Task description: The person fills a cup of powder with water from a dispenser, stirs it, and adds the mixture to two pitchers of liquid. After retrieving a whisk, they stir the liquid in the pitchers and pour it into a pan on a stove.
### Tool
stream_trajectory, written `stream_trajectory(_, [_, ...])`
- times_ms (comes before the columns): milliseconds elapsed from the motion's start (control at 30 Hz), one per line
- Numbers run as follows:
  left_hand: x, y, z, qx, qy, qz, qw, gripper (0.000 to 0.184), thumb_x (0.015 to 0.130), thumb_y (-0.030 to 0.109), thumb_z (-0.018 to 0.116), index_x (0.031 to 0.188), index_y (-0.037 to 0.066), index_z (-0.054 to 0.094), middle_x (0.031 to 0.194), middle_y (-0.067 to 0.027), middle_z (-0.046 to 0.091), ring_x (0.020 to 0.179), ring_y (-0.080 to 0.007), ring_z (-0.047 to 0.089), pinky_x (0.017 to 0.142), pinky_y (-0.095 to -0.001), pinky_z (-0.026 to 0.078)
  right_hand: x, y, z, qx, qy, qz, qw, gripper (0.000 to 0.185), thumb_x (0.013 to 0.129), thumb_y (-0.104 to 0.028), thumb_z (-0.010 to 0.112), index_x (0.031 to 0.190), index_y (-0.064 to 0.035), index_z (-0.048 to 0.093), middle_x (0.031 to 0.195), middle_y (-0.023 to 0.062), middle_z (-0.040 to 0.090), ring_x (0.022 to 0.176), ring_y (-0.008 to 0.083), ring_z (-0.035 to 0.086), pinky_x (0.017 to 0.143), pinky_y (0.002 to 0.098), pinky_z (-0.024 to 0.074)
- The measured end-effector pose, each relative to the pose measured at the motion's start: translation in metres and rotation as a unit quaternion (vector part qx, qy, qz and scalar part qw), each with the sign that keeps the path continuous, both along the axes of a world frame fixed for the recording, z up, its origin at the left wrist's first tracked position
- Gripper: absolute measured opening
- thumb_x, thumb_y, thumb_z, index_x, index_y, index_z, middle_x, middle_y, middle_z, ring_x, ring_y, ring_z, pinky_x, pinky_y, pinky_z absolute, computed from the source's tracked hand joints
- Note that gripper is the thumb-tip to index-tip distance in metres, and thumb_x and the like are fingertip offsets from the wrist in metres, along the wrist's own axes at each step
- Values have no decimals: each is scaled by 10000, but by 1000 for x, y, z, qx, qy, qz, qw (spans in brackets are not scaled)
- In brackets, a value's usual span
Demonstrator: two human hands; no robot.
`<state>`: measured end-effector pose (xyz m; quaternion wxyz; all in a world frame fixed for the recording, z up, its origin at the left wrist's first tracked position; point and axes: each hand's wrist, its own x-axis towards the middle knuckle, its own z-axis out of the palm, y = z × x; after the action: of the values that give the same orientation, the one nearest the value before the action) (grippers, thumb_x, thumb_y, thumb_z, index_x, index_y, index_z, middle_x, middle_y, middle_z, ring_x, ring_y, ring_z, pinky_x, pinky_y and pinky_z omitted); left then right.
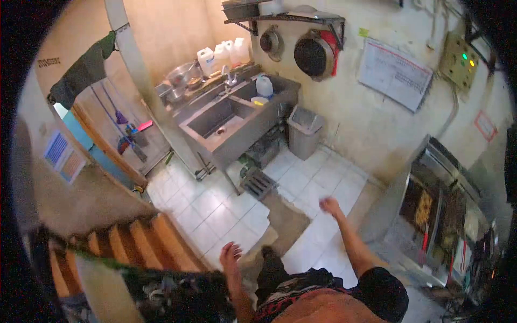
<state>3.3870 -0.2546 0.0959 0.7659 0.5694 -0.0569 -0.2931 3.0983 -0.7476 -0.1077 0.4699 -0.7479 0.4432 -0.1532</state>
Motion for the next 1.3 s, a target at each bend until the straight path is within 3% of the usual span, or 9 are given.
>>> stream_trajectory(133, [112,-64,-27,-74,30,81,994,326,936,217,622,1184,8,599,982,-89,680,784,-147,650,636,-254,496,227,-157,330,-268,-155,0,951,241,892,-217,633,1031,-29,692,852,99,725,740,175,662,723,326,526])
stream_trajectory(200, [167,-121,-31,54,44,118,991,321,925,207,625,1182,15,604,993,-87,684,785,-147,645,644,-258,491,295,-214,428,-305,-233,-26,923,262,888,-243,661,1027,-24,696,839,103,720,764,167,671,708,317,522])
stream_trajectory(500, [356,-398,79,-27,-139,-6,990,240,940,132,610,1145,8,613,985,-73,679,835,-149,643,693,-262,490,518,-473,687,-626,-61,-128,767,288,863,-356,648,969,-97,713,848,141,717,794,329,695,715,429,544])
stream_trajectory(733, [328,-353,38,180,-125,297,929,271,942,153,620,1172,10,611,965,-79,668,780,-136,608,656,-258,476,668,-788,772,-752,172,-128,623,343,860,-335,591,931,-27,723,986,183,706,939,373,670,805,482,532])
stream_trajectory(867, [198,-289,-37,157,59,576,800,302,943,178,617,1202,22,605,943,-98,669,744,-149,602,615,-268,466,700,-819,792,-652,231,-111,714,354,876,-324,549,1071,-76,711,1124,182,686,1041,387,658,869,515,523])
stream_trajectory(967, [111,-237,-112,9,265,604,752,356,968,374,576,1146,66,584,864,-75,563,733,-210,548,663,-358,490,694,-797,797,-616,292,-119,722,371,870,-317,556,1121,-75,684,1145,174,684,1041,381,661,861,516,519])
stream_trajectory(1033, [54,-291,-123,113,233,634,728,591,957,436,532,1412,68,456,1385,-131,522,1158,-287,559,985,-443,416,687,-810,800,-611,266,-93,739,406,876,-357,557,1120,-56,677,1135,197,679,1038,379,660,845,514,512])
stream_trajectory(1200, [48,-337,-141,16,228,595,770,484,955,352,565,1351,77,520,1279,-105,589,1115,-262,577,967,-411,433,687,-832,799,-689,148,-39,708,421,900,-385,542,1107,-45,679,1064,206,660,980,348,642,789,478,505])
stream_trajectory(1300, [69,-374,-71,18,217,596,773,391,943,286,598,1273,78,574,1159,-79,624,1034,-233,612,881,-373,493,689,-791,779,-696,43,-3,716,397,900,-365,552,1114,-51,667,1009,185,653,916,322,633,743,449,505])
